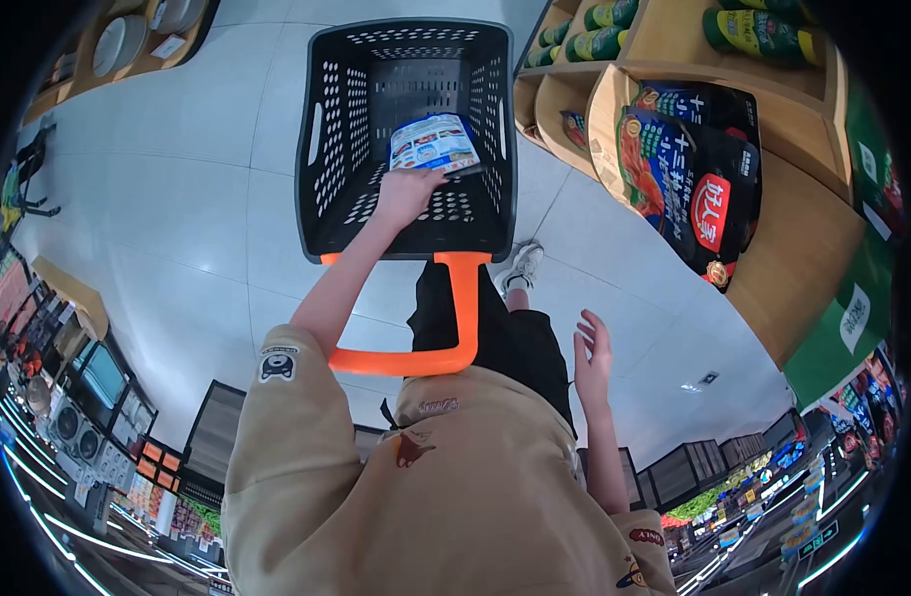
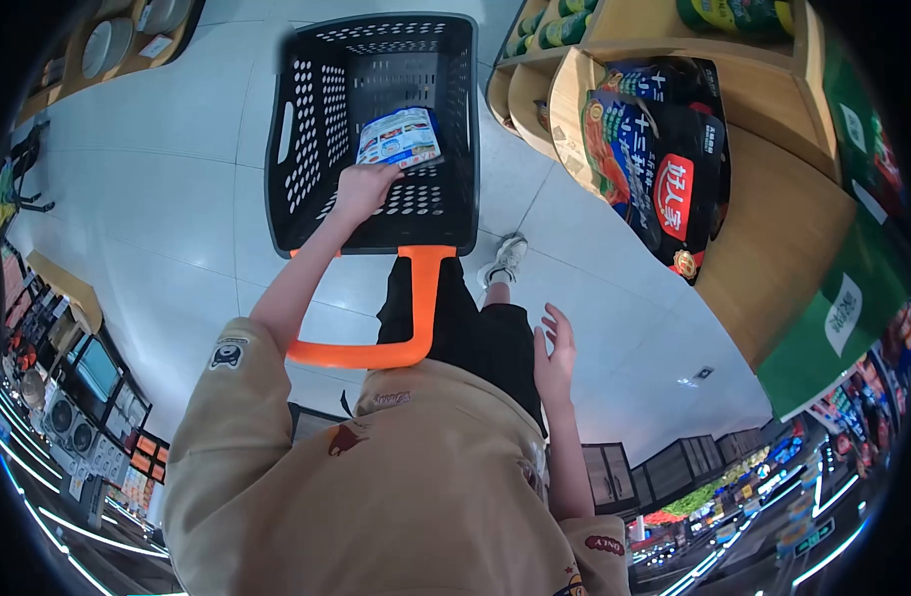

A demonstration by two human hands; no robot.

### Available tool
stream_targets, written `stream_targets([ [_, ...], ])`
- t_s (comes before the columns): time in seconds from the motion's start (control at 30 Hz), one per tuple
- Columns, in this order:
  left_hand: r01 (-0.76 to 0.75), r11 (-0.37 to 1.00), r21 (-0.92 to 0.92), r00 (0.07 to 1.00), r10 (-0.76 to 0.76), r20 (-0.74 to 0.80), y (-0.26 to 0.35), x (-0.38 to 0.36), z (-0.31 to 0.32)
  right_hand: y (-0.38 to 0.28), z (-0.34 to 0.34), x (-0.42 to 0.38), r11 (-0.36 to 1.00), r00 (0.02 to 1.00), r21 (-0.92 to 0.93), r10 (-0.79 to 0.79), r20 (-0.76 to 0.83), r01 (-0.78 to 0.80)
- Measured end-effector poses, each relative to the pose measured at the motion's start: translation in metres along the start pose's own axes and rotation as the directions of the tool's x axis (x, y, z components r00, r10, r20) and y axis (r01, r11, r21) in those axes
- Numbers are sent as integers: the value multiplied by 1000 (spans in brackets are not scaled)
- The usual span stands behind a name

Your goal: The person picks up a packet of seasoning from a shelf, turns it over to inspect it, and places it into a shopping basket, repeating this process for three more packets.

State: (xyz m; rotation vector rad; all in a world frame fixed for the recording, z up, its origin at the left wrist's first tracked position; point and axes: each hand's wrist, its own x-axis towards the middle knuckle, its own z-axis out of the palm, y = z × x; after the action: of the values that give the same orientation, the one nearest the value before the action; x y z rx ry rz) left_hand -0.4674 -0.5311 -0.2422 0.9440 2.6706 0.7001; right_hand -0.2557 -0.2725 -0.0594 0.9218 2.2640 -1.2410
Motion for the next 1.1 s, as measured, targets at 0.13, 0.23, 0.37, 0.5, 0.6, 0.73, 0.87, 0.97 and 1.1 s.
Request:
stream_targets([
  [0.13,251,960,121,935,-273,228,-57,28,63,67,4,-20,963,964,39,267,11,-267],
  [0.23,213,957,197,896,-272,352,-85,37,108,135,1,-53,907,908,39,418,31,-419],
  [0.37,172,969,178,894,-229,384,-93,35,161,159,-6,-86,755,767,145,640,49,-639],
  [0.5,180,952,247,824,-283,491,-97,22,194,158,-5,-93,740,753,147,653,83,-657],
  [0.6,267,915,301,738,-395,546,-93,11,204,151,1,-86,736,753,159,648,112,-658],
  [0.73,361,869,338,554,-492,672,-73,3,208,144,10,-79,724,774,280,616,150,-631],
  [0.87,424,871,249,545,-465,698,-49,3,190,155,11,-81,763,816,291,547,184,-577],
  [0.97,458,867,194,554,-449,701,-29,7,168,168,7,-84,802,874,347,454,174,-486],
  [1.1,464,878,116,657,-429,620,14,14,121,195,-5,-86,826,924,415,359,134,-381],
])
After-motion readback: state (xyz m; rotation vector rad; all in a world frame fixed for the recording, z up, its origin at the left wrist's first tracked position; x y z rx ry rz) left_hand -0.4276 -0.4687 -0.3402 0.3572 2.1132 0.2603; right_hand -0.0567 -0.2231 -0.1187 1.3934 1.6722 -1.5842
